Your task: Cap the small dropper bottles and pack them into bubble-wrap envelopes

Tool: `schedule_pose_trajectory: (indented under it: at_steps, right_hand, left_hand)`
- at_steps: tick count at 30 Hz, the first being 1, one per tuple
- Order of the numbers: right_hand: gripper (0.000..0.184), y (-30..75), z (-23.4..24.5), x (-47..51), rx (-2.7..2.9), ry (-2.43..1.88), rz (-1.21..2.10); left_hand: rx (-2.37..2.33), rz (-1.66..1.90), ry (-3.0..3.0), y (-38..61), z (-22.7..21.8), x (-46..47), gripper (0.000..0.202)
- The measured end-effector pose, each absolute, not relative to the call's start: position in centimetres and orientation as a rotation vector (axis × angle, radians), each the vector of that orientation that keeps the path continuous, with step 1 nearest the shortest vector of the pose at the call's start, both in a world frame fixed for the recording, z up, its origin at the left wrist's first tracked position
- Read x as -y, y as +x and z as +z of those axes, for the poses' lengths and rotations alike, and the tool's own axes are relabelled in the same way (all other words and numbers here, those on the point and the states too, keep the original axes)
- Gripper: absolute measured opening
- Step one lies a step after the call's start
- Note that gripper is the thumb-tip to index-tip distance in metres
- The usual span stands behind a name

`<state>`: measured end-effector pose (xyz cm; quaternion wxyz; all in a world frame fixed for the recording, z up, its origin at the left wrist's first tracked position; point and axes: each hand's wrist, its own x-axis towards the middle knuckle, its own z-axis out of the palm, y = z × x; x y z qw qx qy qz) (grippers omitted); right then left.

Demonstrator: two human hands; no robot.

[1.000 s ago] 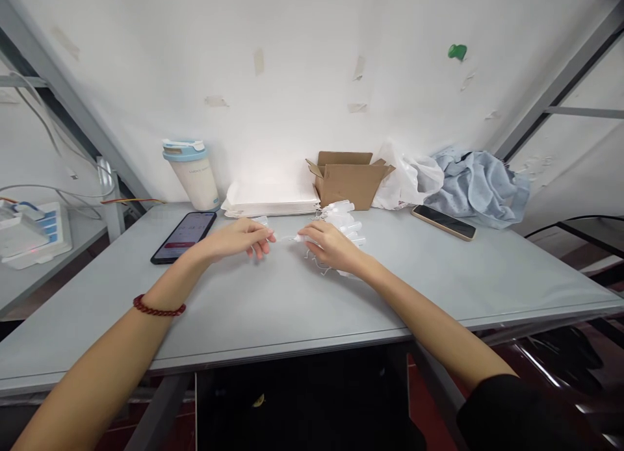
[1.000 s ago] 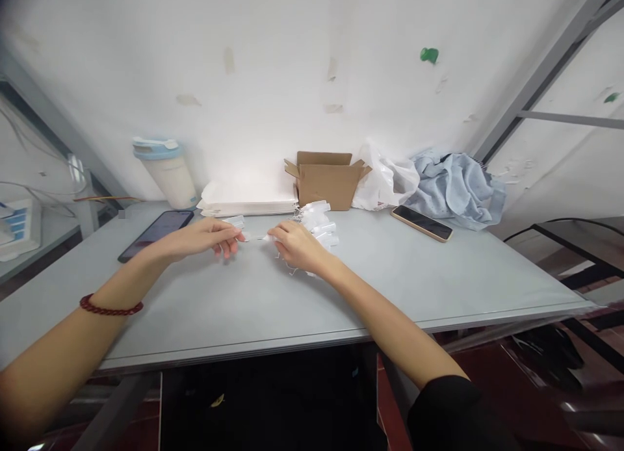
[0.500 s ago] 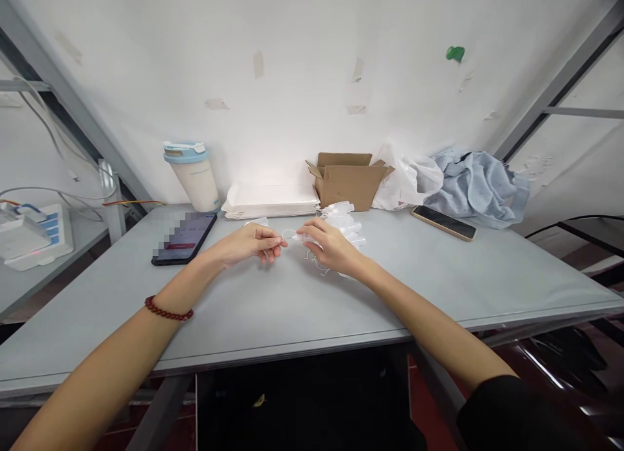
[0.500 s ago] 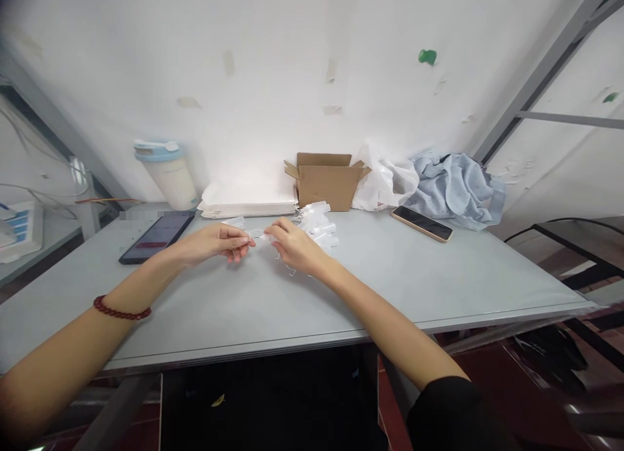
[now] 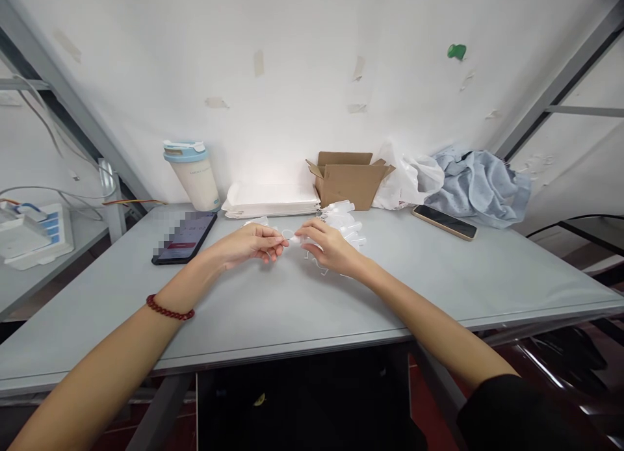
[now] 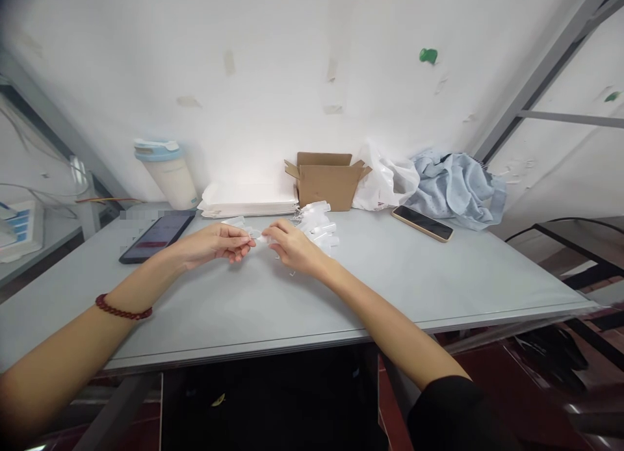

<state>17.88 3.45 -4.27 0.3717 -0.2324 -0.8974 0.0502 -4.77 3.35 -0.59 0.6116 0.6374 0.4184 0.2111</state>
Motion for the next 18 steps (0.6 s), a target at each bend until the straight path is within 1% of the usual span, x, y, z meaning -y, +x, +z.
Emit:
schedule_pose_trajectory:
  at_steps: [6, 18]
  right_hand:
    - [0.022, 17.82, -4.32, -3.41, 2.315, -0.604, 0.147]
    - [0.023, 17.78, -4.31, -3.35, 2.280, -0.620, 0.143]
  left_hand:
    - [-0.991, 0.483, 1.445, -4.53, -0.33, -3.19, 0.023]
    - [-0.998, 0.478, 1.451, -4.36, -0.09, -2.99, 0.026]
